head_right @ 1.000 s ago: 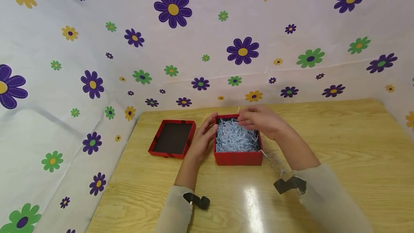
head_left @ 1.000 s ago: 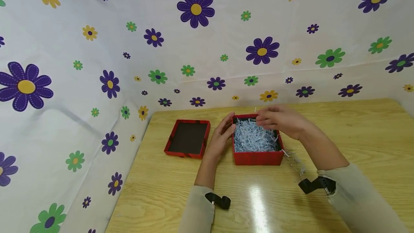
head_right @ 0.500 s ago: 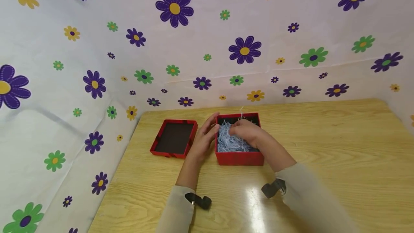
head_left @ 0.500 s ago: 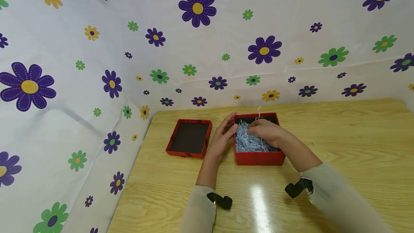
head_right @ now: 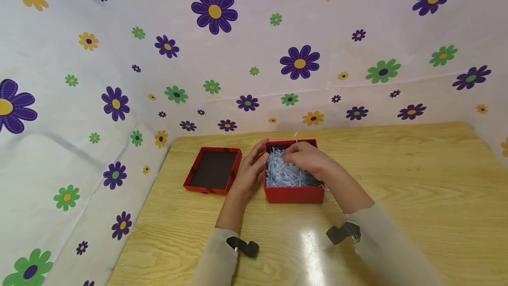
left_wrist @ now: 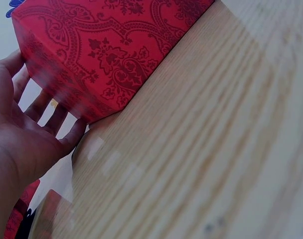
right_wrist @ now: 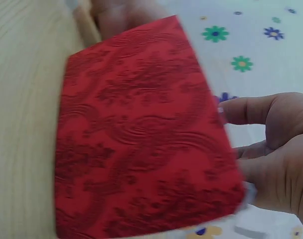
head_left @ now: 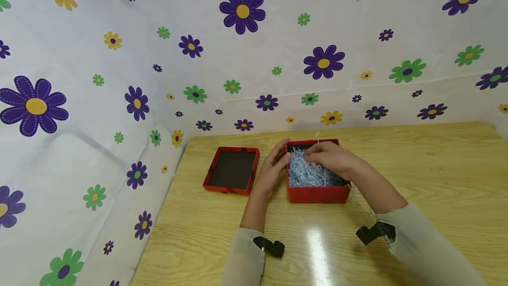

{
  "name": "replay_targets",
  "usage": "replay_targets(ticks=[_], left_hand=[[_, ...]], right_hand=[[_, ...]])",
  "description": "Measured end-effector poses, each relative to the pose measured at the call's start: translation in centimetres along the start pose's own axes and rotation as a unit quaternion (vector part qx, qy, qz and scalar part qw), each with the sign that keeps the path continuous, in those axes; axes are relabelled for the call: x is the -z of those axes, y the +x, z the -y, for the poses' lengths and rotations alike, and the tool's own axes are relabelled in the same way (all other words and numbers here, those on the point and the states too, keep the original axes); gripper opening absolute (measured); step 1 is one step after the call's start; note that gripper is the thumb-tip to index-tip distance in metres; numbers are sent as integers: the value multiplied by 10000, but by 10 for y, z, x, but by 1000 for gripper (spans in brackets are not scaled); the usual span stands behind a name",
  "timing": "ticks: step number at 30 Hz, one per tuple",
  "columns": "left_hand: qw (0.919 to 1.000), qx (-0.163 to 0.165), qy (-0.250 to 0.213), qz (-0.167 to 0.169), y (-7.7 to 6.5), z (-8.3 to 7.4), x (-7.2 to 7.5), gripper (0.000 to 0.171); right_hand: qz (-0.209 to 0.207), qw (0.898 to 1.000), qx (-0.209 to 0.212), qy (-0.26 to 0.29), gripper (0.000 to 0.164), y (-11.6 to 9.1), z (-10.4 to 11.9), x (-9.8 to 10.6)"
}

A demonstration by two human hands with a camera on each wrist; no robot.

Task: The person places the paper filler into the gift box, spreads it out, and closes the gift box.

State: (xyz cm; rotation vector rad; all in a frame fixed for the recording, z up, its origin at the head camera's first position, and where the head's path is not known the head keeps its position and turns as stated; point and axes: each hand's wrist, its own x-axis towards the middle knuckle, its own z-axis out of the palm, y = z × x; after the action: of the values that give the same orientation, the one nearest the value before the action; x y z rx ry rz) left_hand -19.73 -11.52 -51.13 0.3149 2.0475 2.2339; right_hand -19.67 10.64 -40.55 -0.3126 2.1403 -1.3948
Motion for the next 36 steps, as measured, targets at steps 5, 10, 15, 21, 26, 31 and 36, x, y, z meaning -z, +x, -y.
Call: replay_targets(ticks=[5,10,15,21,26,31,36], left_hand=[[10000,-23,17,-14,-1,-1,0,50],[10000,-21,54,-10,0,-1,2,51],[10000,10,42,-23,0,0,1,50],[10000,16,26,-48,0,0,0,49],[10000,-2,-38,-4,0,2,0,50],[10000,43,-72,36,0,2,-1,50],[10000,54,-27,-72,0,1,0,50]], right_hand=[[-20,9989,279,385,53,-14,5,12],[-172,9968,199,758,56,-18,4,17],[-262,9971,-32,718,61,-13,0,13],[-255,9986,-151,433,63,-1,-4,9],[-60,9990,-303,319,60,12,-8,1],[-25,9996,-230,145,58,13,-9,0],[3,9996,144,234,55,-4,5,15]])
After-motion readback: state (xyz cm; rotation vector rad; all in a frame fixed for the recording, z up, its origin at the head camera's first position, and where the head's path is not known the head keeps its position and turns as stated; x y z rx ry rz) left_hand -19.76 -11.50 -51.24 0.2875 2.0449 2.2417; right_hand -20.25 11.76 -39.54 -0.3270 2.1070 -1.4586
